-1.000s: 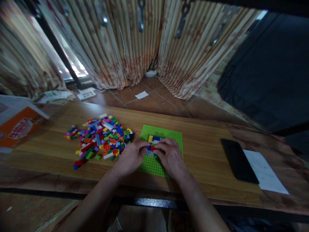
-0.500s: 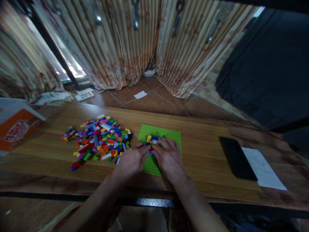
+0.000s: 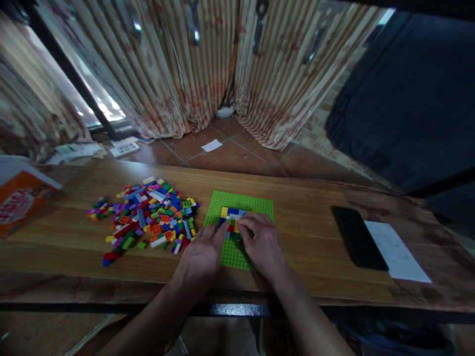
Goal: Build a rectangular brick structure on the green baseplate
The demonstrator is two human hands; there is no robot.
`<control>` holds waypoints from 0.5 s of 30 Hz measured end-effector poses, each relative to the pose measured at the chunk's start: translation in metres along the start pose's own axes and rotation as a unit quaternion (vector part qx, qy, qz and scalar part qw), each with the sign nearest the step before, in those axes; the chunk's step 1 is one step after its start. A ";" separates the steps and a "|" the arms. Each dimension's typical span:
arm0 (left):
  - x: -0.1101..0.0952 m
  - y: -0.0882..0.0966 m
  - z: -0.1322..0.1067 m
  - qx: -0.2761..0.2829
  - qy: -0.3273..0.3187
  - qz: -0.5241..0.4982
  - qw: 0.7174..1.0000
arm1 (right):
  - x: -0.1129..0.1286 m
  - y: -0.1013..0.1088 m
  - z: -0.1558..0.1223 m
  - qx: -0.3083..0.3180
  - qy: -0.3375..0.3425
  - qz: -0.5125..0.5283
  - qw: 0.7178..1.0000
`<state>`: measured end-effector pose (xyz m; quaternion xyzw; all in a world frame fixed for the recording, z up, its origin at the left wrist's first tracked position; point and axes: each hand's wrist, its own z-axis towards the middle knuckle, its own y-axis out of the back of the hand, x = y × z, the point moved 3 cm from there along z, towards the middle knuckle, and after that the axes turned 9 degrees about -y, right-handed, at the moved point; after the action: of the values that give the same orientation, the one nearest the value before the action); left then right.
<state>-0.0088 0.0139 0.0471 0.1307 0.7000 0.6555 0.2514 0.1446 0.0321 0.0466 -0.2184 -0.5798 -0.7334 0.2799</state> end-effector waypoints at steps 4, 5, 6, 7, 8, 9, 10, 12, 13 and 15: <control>-0.003 -0.002 -0.001 0.010 -0.001 0.016 1.000 | -0.005 0.007 0.003 -0.045 -0.036 0.007 0.998; -0.004 -0.002 -0.001 0.013 -0.001 0.019 1.000 | -0.006 0.008 0.004 -0.049 -0.040 0.009 0.998; -0.005 -0.001 -0.001 0.014 0.001 0.021 1.000 | -0.006 0.009 0.004 -0.049 -0.042 0.010 0.998; -0.006 0.000 0.000 0.016 0.002 0.021 1.000 | -0.007 0.009 0.005 -0.050 -0.043 0.012 0.998; -0.007 0.000 0.000 0.018 0.004 0.022 1.000 | -0.007 0.009 0.005 -0.051 -0.045 0.013 0.998; -0.008 0.001 0.001 0.021 0.007 0.023 1.000 | -0.006 0.010 0.006 -0.051 -0.046 0.012 0.998; -0.008 0.001 0.002 0.023 0.008 0.025 0.999 | -0.006 0.010 0.006 -0.051 -0.048 0.009 0.997; -0.009 0.002 0.003 0.027 0.011 0.034 0.999 | -0.007 0.009 0.007 -0.050 -0.056 -0.003 0.997; -0.010 0.002 0.003 0.029 0.013 0.040 0.999 | -0.008 0.008 0.007 -0.049 -0.062 -0.010 0.997; -0.011 0.004 0.005 0.034 0.016 0.052 0.998 | -0.009 0.007 0.007 -0.048 -0.075 -0.020 0.996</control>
<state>0.0026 0.0125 0.0528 0.1644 0.7182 0.6455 0.2013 0.1561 0.0396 0.0471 -0.2743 -0.5675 -0.7474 0.2101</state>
